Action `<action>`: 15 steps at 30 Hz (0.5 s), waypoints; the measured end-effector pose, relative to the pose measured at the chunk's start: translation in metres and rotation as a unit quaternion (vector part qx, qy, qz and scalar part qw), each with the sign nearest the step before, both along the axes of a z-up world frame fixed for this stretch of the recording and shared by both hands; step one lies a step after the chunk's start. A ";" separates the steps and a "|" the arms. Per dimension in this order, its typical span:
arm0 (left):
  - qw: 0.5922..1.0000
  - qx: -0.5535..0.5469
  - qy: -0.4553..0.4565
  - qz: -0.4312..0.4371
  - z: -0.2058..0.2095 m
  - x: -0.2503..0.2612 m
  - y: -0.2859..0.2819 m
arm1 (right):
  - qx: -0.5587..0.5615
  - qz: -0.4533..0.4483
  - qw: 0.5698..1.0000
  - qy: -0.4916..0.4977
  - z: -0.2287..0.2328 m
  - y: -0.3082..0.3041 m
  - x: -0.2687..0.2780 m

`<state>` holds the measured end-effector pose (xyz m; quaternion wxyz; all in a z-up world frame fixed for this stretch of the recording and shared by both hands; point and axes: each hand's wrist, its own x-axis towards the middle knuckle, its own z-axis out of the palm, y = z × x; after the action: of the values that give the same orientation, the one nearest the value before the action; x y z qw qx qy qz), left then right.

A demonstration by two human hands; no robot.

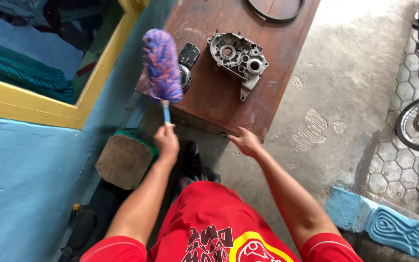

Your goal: Cleaning engine parts and a small cabinet with a duster.

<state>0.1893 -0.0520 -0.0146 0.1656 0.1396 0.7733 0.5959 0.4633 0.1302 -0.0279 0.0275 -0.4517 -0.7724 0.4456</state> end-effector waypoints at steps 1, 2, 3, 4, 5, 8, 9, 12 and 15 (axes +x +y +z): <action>1.000 -0.002 0.000 -0.005 0.010 0.028 0.005 | -0.002 -0.005 1.000 0.000 0.019 -0.014 -0.017; 0.997 0.019 -0.067 -0.032 0.020 0.055 0.009 | -0.055 -0.023 0.996 0.059 0.038 -0.027 -0.034; 0.989 0.040 -0.132 -0.060 0.031 0.081 0.014 | -0.107 -0.041 0.986 0.120 0.057 -0.039 -0.054; 0.988 0.038 -0.131 -0.065 0.005 0.106 0.015 | -0.108 -0.047 0.986 0.122 0.054 -0.048 -0.059; 0.980 0.097 -0.149 -0.086 -0.020 0.127 0.019 | -0.146 -0.052 0.975 0.158 0.053 -0.053 -0.068; 0.969 0.136 -0.153 -0.140 -0.055 0.154 0.019 | -0.145 -0.104 0.966 0.187 0.053 -0.060 -0.079; 0.969 0.116 -0.138 -0.168 -0.061 0.154 0.016 | -0.110 -0.147 0.967 0.178 0.053 -0.062 -0.082; 0.956 -0.023 0.066 -0.286 -0.052 0.103 0.005 | 0.042 -0.144 0.980 0.134 0.043 -0.064 -0.062; 0.891 -0.192 0.219 -0.348 -0.010 0.040 0.005 | 0.055 -0.104 0.991 0.059 0.078 -0.078 -0.038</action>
<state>0.2293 -0.0465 -0.0244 0.2124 0.4922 0.7912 0.2945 0.4256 0.0527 0.0504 0.1436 -0.5008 -0.7413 0.4232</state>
